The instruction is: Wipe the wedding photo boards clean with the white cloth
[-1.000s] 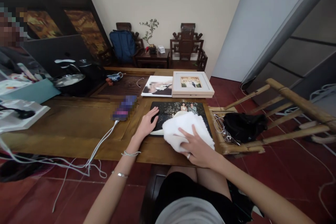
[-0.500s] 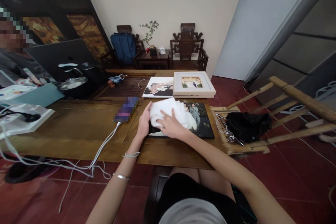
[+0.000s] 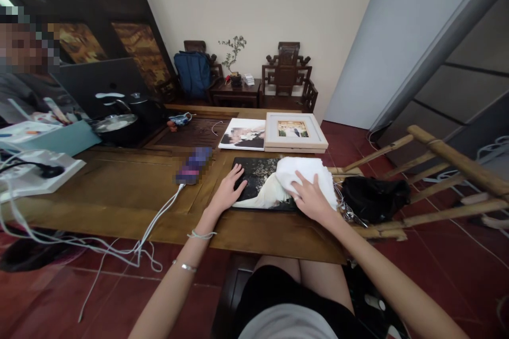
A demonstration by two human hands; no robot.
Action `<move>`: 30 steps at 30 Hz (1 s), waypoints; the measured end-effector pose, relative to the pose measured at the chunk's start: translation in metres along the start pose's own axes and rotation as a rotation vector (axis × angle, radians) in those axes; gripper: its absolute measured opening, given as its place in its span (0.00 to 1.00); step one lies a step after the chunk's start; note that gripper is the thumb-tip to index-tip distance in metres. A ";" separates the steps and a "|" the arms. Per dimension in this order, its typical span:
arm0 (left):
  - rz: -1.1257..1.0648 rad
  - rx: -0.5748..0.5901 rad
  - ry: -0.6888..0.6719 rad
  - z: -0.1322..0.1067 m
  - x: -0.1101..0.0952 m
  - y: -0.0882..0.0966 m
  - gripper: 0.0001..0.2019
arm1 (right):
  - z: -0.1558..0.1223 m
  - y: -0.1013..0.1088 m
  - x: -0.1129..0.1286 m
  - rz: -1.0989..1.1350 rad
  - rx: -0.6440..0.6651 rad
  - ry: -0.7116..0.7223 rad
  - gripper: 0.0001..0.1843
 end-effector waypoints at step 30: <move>-0.021 -0.094 0.016 0.001 -0.004 0.005 0.19 | -0.032 -0.005 0.038 -0.002 0.046 0.235 0.14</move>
Point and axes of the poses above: each hand's wrist, its own z-axis towards the middle knuckle, its own y-axis out of the back of the hand, x = y × z, the point moved 5 cm from there along z, towards the middle knuckle
